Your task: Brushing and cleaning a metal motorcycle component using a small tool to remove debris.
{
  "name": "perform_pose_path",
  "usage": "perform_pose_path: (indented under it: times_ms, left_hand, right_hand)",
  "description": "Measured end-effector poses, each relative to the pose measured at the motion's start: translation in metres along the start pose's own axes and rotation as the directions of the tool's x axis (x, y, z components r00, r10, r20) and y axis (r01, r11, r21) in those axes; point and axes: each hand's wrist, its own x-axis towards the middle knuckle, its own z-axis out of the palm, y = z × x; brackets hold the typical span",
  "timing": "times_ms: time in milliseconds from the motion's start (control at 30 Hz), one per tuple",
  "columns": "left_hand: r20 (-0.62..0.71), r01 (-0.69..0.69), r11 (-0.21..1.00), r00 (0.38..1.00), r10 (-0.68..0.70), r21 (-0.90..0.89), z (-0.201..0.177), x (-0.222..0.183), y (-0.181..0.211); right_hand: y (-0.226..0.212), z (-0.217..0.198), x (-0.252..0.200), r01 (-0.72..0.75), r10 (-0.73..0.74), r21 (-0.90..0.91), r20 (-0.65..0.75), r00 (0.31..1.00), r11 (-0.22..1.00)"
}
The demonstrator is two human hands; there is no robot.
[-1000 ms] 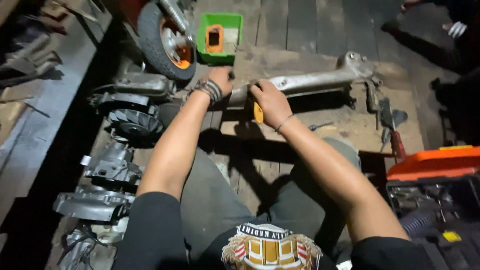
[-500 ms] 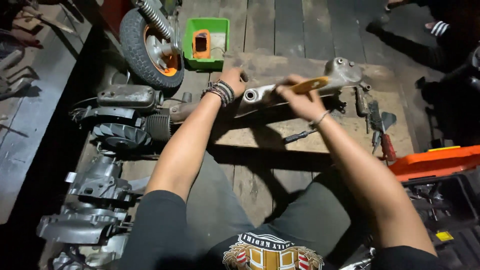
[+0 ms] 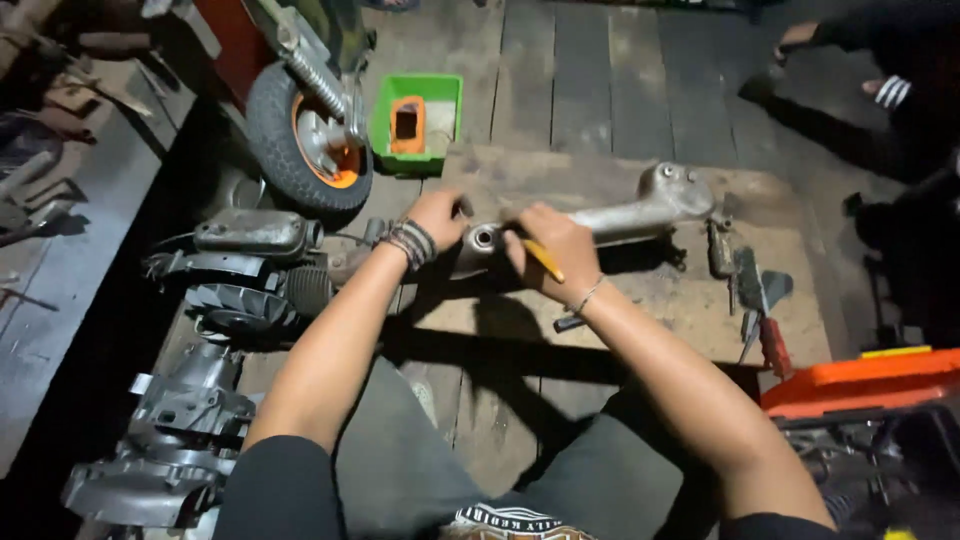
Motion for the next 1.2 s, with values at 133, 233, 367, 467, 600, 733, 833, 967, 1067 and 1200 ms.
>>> perform_pose_path:
  times_ms: [133,233,367,467,600,733,833,967,1067,1200]
  left_hand:
    - [0.018,0.008,0.999,1.0,-0.009,0.054,-0.01,-0.022,0.005]
    - [0.043,0.046,0.993,0.998,-0.051,0.112,-0.032,-0.049,0.03]
    - [0.078,0.015,0.987,0.997,-0.028,0.16,-0.035,-0.058,0.015]
    - [0.081,0.0,0.984,0.997,-0.014,0.176,-0.039,-0.065,0.004]
    - [0.132,-0.042,0.971,0.991,0.011,0.235,-0.038,-0.079,-0.002]
    - [0.136,-0.057,0.977,0.99,0.029,0.203,-0.036,-0.073,-0.014]
    - [0.07,-0.065,0.985,0.996,0.055,0.158,-0.033,-0.067,-0.025]
    - [0.072,-0.068,0.984,0.996,0.056,0.164,-0.045,-0.072,-0.015]
    - [0.075,-0.109,0.979,0.992,0.098,0.173,-0.021,-0.04,-0.044]
    - [0.101,-0.142,0.949,0.988,0.118,0.282,0.002,-0.024,-0.058]
  right_hand:
    - [0.007,0.019,-0.006,-0.034,0.09,-0.204,0.273,0.958,0.978]
    - [-0.022,0.027,-0.002,0.128,-0.091,-0.114,0.285,0.954,0.985]
    - [-0.012,0.011,0.015,-0.021,0.0,0.183,0.116,0.993,0.983]
    - [0.002,0.022,0.021,0.0,0.007,-0.148,0.048,0.999,0.989]
    - [-0.011,0.062,0.015,0.002,0.026,-0.115,0.244,0.969,0.993]
    - [0.012,0.054,0.032,-0.607,0.58,0.472,0.222,0.784,0.639]
    - [0.033,0.039,0.032,-0.218,0.235,0.259,-0.039,0.971,0.941]
    - [0.016,0.055,0.032,-0.424,0.361,0.306,0.243,0.9,0.852]
    - [0.023,0.03,0.045,-0.488,0.423,0.347,0.249,0.871,0.801]
    - [0.04,0.02,0.041,-0.216,0.262,0.45,-0.041,0.964,0.867]
